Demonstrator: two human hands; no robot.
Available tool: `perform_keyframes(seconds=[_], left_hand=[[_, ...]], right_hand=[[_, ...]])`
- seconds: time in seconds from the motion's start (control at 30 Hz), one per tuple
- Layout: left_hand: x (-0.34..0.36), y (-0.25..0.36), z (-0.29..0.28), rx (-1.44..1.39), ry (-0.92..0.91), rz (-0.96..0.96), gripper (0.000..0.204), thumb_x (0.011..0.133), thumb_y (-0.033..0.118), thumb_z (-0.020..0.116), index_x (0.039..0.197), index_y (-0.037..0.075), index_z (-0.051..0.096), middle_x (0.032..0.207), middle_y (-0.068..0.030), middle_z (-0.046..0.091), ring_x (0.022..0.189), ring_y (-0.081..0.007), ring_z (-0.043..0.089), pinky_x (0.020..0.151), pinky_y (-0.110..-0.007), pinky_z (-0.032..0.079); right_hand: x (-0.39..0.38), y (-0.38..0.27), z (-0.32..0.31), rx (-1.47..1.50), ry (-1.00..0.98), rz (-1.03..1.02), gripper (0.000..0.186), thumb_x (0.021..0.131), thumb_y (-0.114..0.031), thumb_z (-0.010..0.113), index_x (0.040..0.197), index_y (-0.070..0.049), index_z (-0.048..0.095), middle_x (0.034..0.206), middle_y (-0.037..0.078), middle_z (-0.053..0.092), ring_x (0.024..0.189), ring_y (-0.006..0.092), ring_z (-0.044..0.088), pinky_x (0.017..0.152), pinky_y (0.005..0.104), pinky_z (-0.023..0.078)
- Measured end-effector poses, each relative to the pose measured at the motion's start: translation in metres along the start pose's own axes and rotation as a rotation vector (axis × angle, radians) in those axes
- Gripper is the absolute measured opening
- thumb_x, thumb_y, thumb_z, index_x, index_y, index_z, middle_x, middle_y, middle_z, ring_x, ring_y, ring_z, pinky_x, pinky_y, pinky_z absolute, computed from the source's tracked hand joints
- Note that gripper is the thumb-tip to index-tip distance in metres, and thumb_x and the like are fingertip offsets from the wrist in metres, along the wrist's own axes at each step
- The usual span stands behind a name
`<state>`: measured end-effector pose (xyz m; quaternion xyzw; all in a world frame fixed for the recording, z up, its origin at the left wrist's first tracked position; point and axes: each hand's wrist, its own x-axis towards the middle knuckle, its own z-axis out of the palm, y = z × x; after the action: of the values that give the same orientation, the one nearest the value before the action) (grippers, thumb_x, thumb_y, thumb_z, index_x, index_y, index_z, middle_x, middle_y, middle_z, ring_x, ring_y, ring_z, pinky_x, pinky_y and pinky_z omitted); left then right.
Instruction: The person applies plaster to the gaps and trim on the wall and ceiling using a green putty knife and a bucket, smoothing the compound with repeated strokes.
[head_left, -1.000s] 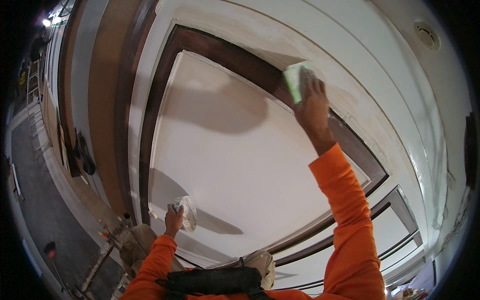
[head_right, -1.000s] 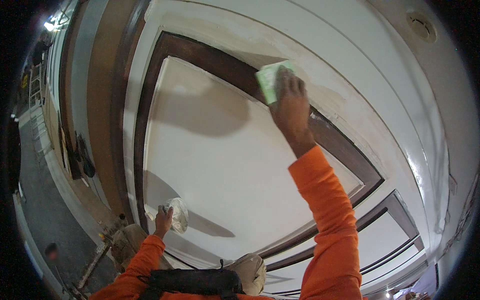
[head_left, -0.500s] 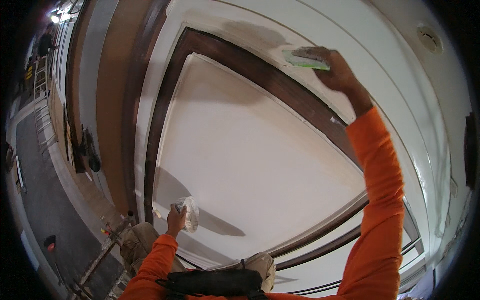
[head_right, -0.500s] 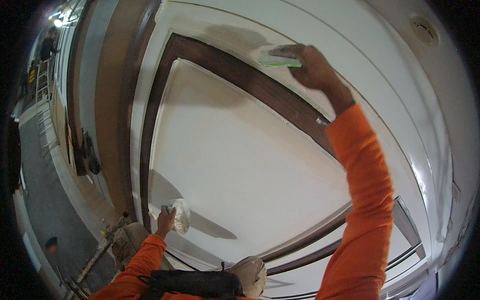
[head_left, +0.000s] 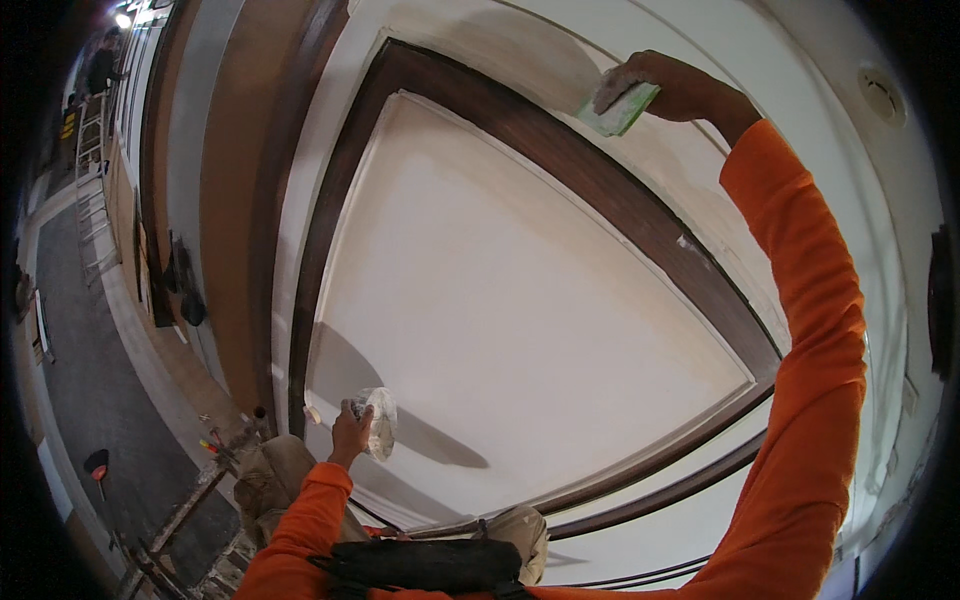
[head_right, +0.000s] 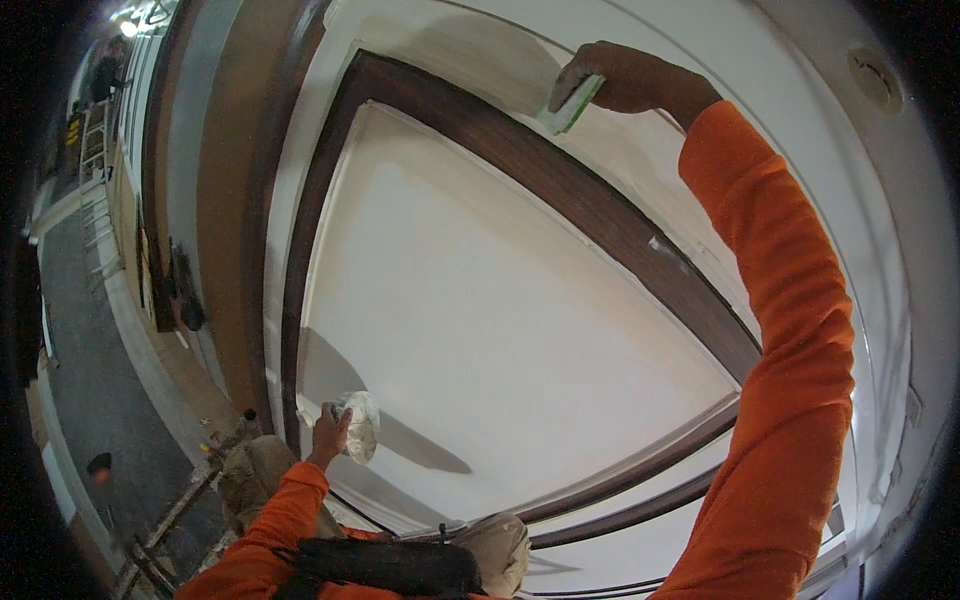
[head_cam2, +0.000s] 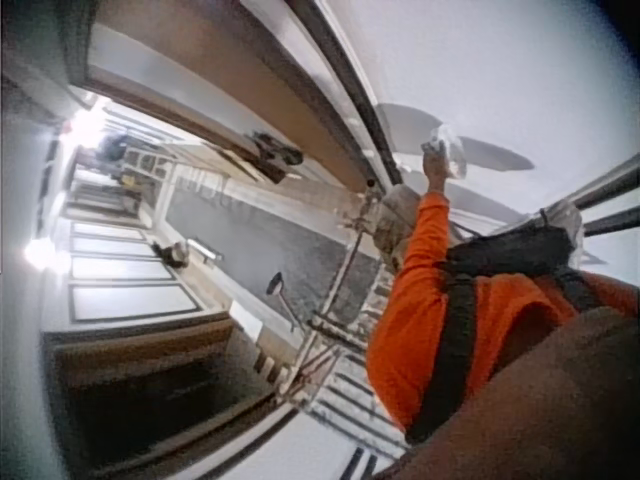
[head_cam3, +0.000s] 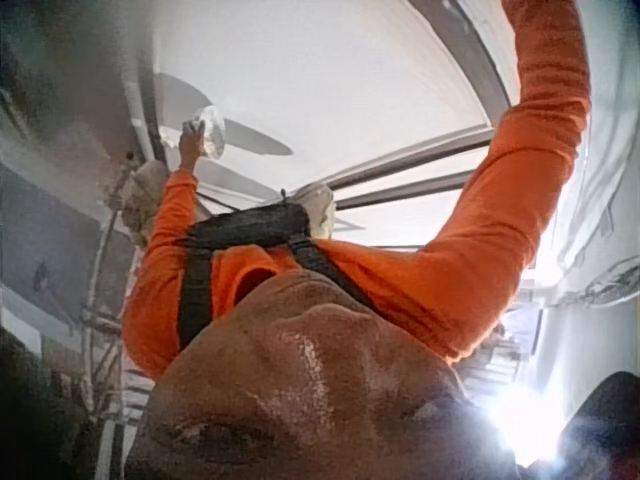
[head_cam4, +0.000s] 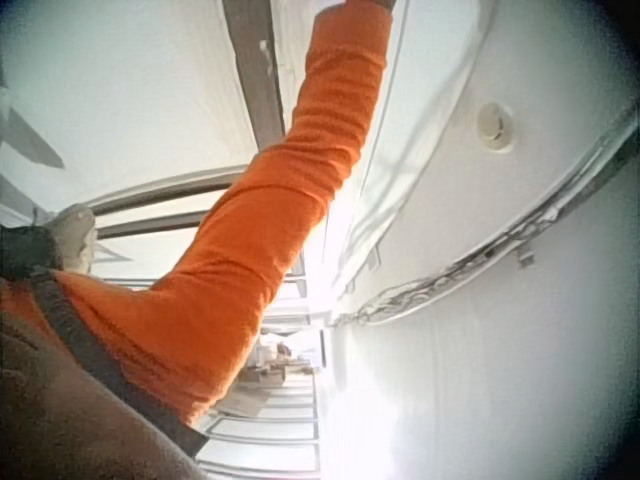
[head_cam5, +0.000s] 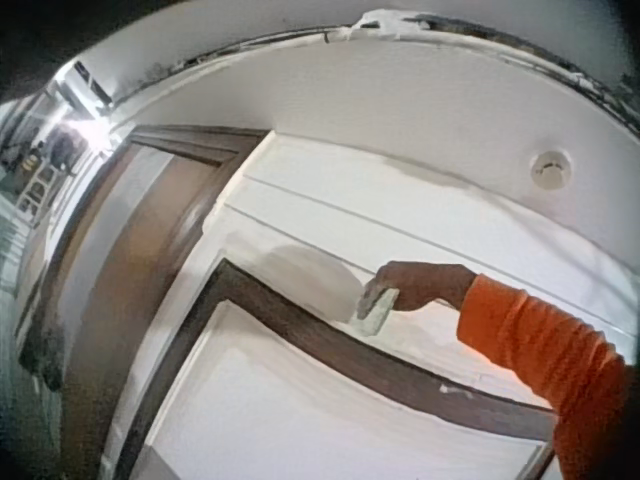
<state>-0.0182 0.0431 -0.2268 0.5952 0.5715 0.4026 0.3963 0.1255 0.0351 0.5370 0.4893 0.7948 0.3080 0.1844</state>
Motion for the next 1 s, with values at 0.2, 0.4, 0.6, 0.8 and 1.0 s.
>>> perform_keyframes(seconds=[0.2,0.4,0.6,0.8,1.0], left_hand=[[0.005,-0.016,0.009,-0.017,0.043,0.109,0.063,0.094,0.046,0.059,0.126,-0.006,0.043,0.1,-0.0321,0.065,0.095,-0.0471,0.064,0.08,-0.051,0.052],[0.005,-0.006,0.015,0.015,0.018,0.078,0.058,0.095,0.045,0.058,0.121,-0.005,0.046,0.099,-0.0324,0.065,0.092,-0.0476,0.064,0.078,-0.05,0.052],[0.01,-0.011,0.022,-0.019,0.018,0.065,0.061,0.095,0.046,0.057,0.123,-0.007,0.046,0.103,-0.0329,0.064,0.097,-0.0471,0.063,0.08,-0.048,0.05],[0.016,-0.035,0.029,-0.004,0.003,0.107,0.054,0.096,0.041,0.058,0.124,-0.003,0.047,0.103,-0.0302,0.064,0.096,-0.0469,0.063,0.081,-0.048,0.05],[0.011,-0.025,0.009,0.029,-0.036,0.148,0.05,0.096,0.039,0.059,0.121,-0.003,0.049,0.105,-0.027,0.065,0.096,-0.0446,0.064,0.081,-0.048,0.05]], right_hand=[[-0.034,0.004,-0.006,-0.026,-0.133,0.055,0.027,0.086,-0.001,0.062,0.105,-0.016,0.074,0.109,0.007,0.065,0.107,0.0281,0.059,0.097,0.0394,0.047],[-0.096,0.039,0.021,-0.006,-0.055,-0.093,0.026,0.076,0.005,0.065,0.095,-0.01,0.075,0.095,0.012,0.071,0.091,0.0317,0.065,0.084,0.0405,0.052],[-0.175,0.045,0.034,0.112,-0.112,-0.03,0.018,0.075,0.003,0.066,0.088,-0.006,0.075,0.094,0.011,0.073,0.095,0.0317,0.067,0.087,0.0383,0.052],[-0.27,0.072,0.055,0.071,-0.093,-0.028,0.017,0.075,-0.004,0.071,0.091,-0.008,0.075,0.1,0.009,0.072,0.111,0.0317,0.063,0.094,0.0427,0.05],[-0.406,0.08,0.081,-0.021,-0.086,0.213,0.026,0.073,-0.006,0.073,0.098,-0.013,0.074,0.114,0.007,0.07,0.116,0.0317,0.061,0.097,0.0409,0.047]])
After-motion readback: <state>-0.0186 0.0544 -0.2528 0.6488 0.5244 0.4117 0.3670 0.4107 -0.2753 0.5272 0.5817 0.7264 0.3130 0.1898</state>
